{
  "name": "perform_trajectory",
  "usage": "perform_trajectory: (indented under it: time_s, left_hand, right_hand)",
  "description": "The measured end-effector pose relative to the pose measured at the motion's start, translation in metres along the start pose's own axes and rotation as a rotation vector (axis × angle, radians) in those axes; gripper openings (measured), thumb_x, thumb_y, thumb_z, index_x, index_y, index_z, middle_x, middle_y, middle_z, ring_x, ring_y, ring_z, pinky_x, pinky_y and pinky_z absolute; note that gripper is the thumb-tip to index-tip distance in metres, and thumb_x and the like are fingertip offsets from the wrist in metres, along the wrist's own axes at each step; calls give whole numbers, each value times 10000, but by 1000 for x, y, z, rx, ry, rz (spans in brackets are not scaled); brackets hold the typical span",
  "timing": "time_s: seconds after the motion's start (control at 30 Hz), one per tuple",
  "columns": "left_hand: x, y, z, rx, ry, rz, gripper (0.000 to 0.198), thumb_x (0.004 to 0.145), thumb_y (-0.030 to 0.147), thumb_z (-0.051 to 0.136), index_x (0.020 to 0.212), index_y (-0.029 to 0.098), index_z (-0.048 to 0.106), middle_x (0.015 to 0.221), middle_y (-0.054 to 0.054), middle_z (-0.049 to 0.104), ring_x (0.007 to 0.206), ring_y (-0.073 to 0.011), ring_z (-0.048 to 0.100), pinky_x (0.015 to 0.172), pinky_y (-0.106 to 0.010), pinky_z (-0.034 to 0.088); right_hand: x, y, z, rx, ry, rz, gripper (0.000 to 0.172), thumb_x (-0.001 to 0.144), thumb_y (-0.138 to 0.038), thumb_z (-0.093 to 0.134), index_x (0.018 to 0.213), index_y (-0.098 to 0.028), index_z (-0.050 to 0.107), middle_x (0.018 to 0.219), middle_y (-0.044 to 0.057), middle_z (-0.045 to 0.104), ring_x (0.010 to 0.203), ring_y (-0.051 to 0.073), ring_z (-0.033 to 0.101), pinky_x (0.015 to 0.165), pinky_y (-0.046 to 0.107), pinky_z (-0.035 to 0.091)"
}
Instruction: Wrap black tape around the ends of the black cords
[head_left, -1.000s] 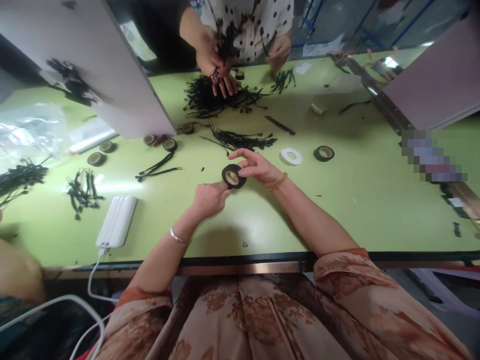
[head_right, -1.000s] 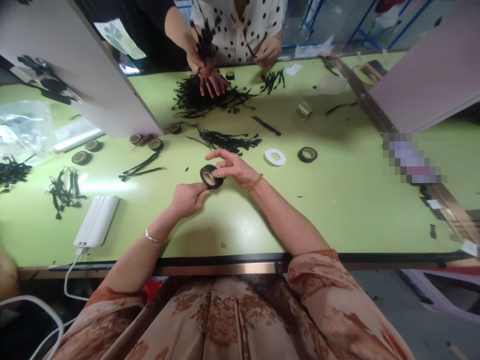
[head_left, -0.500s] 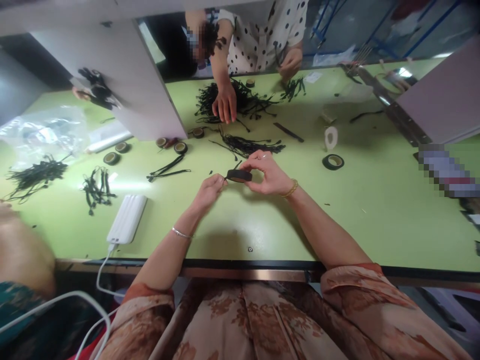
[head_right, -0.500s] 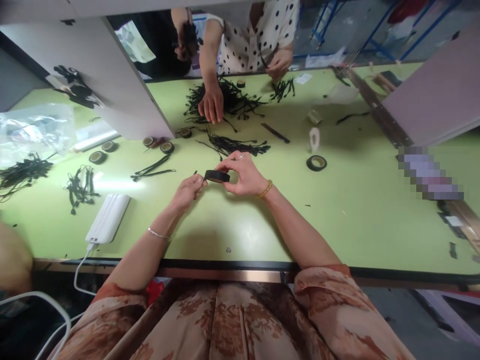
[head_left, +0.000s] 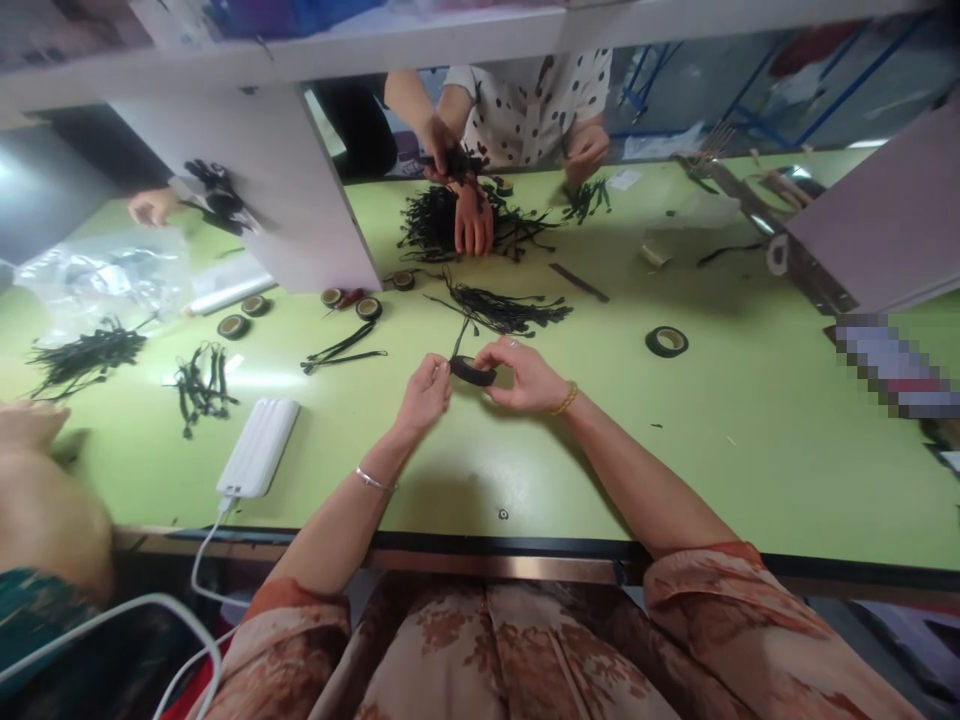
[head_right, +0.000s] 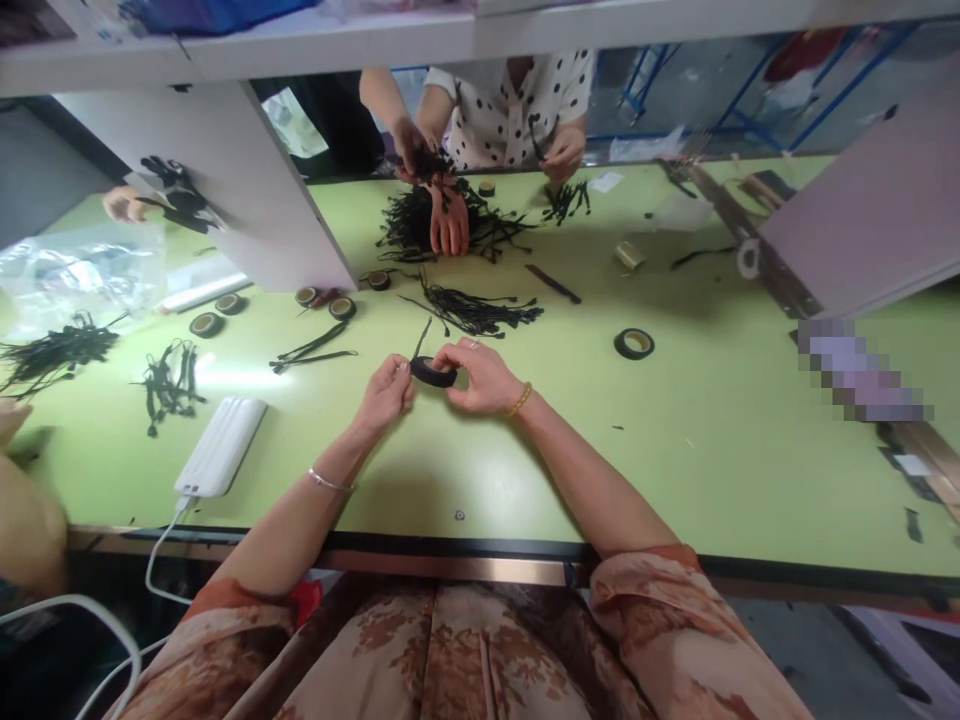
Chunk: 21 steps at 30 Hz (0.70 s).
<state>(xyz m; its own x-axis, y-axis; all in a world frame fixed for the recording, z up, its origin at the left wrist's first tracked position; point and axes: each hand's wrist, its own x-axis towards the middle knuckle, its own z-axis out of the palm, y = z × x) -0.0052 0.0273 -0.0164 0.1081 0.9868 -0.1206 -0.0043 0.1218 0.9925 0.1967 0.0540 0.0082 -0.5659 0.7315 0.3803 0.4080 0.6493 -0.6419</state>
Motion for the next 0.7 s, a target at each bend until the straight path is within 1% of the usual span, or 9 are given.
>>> perform_trajectory:
  time_s: [0.1,0.17,0.23,0.33,0.4,0.43,0.53,0.6,0.7]
  left_hand:
    - [3,-2,-5,206,12,131,274,904,460,522,834,196,503,701,18,561,636,-106,494,624,-228,394]
    - [4,1,-11,370,56,228,226,895,392,520,805,186,544,806,-14,587,760,-131,518,724,-254,416]
    - [3,5,-15,497,80,264,199,879,346,524,768,185,563,790,-12,579,776,-140,510,750,-265,412]
    - [-1,9,-17,502,35,146,197,881,335,502,755,190,544,647,19,542,638,-127,481,659,-258,394]
    - [-3,10,-14,462,7,52,150,890,322,479,816,199,525,595,40,523,571,-122,465,604,-251,376]
    - [-4,9,-13,457,8,35,117,891,304,471,847,203,511,599,43,527,568,-124,471,596,-249,372]
    - [-4,8,-9,498,58,72,49,879,253,469,861,208,479,653,38,535,609,-127,485,608,-250,367]
    - [-3,8,-8,509,94,90,81,870,256,483,810,202,472,646,39,503,610,-122,461,609,-249,359]
    - [0,10,-10,443,89,76,143,860,288,512,760,194,473,614,47,457,584,-112,423,586,-242,345]
  right_hand:
    - [-1,1,2,-28,-12,17,278,622,-162,617,897,-198,609,853,40,687,800,205,567,748,324,419]
    - [-1,2,3,-47,-39,25,271,622,-158,613,890,-197,614,840,39,684,796,206,559,733,318,411]
    - [-1,2,6,-72,-69,25,258,630,-158,610,885,-197,620,814,36,677,786,206,549,718,312,402]
    - [-1,1,10,-106,-91,12,249,648,-168,609,894,-197,631,791,36,672,782,210,541,707,308,391]
    - [-1,2,12,-125,-103,1,245,665,-174,606,906,-198,642,785,39,674,786,214,541,703,307,385]
    - [-1,2,13,-134,-110,-4,237,672,-176,605,905,-198,646,777,39,673,784,215,540,697,306,382]
    - [-2,2,13,-153,-130,-6,215,684,-178,607,892,-203,652,760,37,671,767,214,538,683,304,374]
    - [-1,2,12,-157,-131,-1,224,679,-168,609,894,-207,654,773,36,679,768,213,538,698,309,378]
    - [0,-2,11,-151,-127,25,282,657,-139,610,928,-209,646,823,39,700,801,221,553,740,328,391]
